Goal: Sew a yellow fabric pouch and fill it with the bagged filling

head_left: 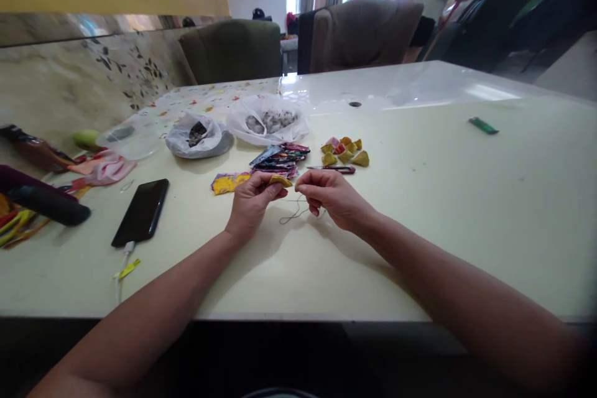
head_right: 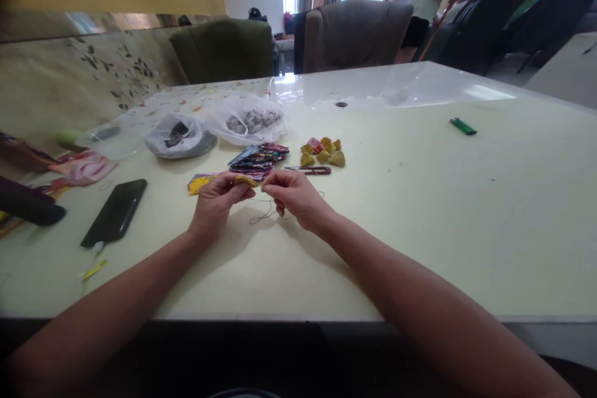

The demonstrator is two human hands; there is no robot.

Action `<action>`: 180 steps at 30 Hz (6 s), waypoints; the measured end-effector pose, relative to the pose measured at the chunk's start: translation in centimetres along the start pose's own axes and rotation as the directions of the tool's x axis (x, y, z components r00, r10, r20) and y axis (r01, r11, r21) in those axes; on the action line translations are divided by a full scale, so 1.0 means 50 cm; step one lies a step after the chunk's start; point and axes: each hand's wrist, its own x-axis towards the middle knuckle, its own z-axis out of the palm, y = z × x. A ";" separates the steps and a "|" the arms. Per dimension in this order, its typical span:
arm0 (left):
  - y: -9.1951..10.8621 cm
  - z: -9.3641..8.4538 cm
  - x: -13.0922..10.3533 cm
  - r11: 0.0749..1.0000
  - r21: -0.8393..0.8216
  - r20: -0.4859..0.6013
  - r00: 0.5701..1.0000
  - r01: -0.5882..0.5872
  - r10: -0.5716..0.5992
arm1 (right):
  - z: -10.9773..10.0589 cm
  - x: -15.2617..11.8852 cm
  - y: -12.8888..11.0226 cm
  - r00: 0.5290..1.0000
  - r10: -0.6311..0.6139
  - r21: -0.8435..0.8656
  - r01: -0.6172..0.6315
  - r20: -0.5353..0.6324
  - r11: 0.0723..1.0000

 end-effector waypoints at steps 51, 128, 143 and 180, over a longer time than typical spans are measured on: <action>0.001 0.006 0.001 0.958 -0.197 0.001 0.978 0.207 -0.211 | 0.005 -0.003 -0.005 1.000 0.019 0.239 -0.022 0.016 0.971; -0.005 0.010 0.000 0.970 -0.179 -0.001 0.985 0.167 -0.170 | 0.012 -0.011 -0.011 0.990 -0.110 -0.097 0.102 -0.085 0.990; -0.003 0.002 0.001 0.994 -0.027 -0.029 0.994 0.104 -0.104 | 0.005 -0.006 -0.011 0.983 -0.114 -0.136 0.094 -0.144 0.986; 0.004 0.007 -0.009 0.993 0.118 0.039 0.999 -0.032 0.028 | -0.006 -0.013 -0.031 0.850 -0.523 -0.637 0.435 0.057 0.636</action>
